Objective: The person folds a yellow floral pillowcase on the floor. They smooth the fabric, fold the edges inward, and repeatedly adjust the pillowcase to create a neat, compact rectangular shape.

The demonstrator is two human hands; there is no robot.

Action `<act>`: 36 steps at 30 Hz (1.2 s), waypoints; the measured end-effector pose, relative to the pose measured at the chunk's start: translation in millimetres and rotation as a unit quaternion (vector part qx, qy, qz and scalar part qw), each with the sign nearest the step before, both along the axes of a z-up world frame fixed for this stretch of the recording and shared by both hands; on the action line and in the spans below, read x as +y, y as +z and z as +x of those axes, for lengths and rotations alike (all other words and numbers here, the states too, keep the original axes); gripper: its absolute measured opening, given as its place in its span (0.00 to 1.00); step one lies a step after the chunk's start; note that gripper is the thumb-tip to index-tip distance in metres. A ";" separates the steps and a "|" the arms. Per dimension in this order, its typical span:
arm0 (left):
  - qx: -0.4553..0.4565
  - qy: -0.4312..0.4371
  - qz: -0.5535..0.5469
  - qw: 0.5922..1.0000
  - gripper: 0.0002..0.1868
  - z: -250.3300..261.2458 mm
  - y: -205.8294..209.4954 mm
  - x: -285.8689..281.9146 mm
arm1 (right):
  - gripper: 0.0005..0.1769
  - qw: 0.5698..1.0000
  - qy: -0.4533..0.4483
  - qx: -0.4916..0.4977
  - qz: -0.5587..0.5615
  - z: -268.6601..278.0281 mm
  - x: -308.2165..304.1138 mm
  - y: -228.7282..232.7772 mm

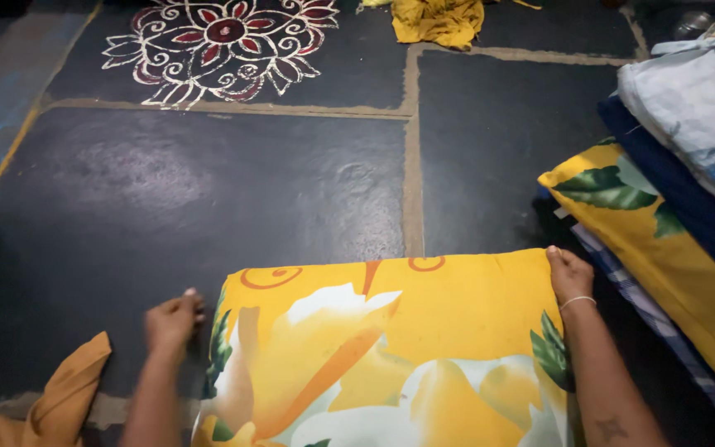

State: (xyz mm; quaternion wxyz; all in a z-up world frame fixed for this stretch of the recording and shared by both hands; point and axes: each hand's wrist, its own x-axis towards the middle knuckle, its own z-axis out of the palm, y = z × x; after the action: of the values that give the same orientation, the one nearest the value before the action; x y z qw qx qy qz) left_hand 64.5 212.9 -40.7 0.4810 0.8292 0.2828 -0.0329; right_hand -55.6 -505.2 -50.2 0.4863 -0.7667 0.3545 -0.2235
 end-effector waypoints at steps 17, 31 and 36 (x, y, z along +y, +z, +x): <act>-0.024 0.021 -0.168 0.985 0.13 48.6 -22.8 -34.9 | 0.16 0.992 -0.022 -0.027 0.121 -10.4 -11.5 -7.5; 0.104 -0.111 -0.114 0.982 0.26 -3.5 55.7 -52.1 | 0.23 0.950 0.124 0.156 0.241 -42.4 34.3 73.5; -0.076 -0.110 -0.161 0.978 0.23 3.4 160.6 -64.0 | 0.23 0.986 0.105 -0.098 0.086 -15.1 67.1 161.8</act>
State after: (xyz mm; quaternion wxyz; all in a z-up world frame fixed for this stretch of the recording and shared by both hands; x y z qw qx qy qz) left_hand 67.9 149.0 119.8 0.6214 0.7672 0.1439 -0.0676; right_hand -70.7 -438.1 111.7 0.6037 -0.7295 0.2405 -0.2134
